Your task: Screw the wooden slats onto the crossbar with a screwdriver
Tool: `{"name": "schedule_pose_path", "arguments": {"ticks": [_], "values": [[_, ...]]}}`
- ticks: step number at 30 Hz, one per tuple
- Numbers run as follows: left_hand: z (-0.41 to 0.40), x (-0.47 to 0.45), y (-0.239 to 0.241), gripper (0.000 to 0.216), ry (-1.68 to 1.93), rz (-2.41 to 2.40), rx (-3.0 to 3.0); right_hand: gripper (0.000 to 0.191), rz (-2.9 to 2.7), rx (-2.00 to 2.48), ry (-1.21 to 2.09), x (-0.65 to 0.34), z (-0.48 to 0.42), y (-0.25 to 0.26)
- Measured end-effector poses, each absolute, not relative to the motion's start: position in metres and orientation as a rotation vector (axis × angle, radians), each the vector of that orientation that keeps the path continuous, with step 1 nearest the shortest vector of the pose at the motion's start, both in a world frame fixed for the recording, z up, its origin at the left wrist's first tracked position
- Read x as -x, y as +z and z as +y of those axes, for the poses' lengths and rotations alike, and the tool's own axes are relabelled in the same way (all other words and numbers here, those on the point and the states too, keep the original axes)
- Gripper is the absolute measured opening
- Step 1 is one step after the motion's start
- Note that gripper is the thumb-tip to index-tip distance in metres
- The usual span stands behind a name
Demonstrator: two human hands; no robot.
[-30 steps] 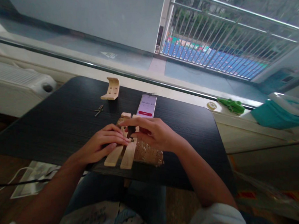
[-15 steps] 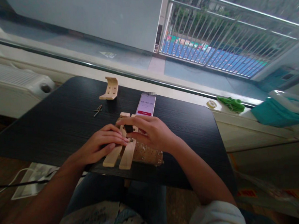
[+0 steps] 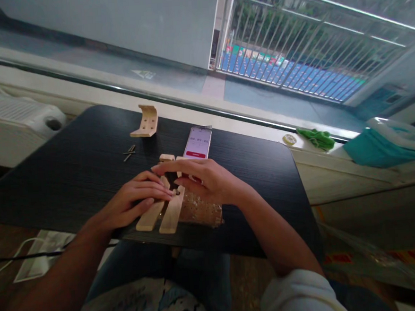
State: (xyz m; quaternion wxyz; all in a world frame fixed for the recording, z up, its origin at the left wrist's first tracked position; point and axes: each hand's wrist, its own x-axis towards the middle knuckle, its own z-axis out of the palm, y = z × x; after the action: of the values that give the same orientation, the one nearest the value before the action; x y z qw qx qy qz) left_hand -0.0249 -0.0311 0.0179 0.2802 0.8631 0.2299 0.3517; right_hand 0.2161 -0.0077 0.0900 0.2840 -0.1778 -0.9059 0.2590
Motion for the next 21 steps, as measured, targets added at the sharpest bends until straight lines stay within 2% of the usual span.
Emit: {"name": "schedule_pose_path", "arguments": {"ticks": [12, 21], "values": [[-0.0317, 0.0247, 0.0194, 0.032, 0.915, 0.657, -2.314, 0.025, -2.401, 0.556, 0.61, -0.2139, -0.0105, 0.093], [-0.0309, 0.0243, 0.0178, 0.035, 0.951, 0.62, -2.328, 0.028, -2.402, 0.583, 0.551, -0.2096, -0.0128, 0.0902]]}}
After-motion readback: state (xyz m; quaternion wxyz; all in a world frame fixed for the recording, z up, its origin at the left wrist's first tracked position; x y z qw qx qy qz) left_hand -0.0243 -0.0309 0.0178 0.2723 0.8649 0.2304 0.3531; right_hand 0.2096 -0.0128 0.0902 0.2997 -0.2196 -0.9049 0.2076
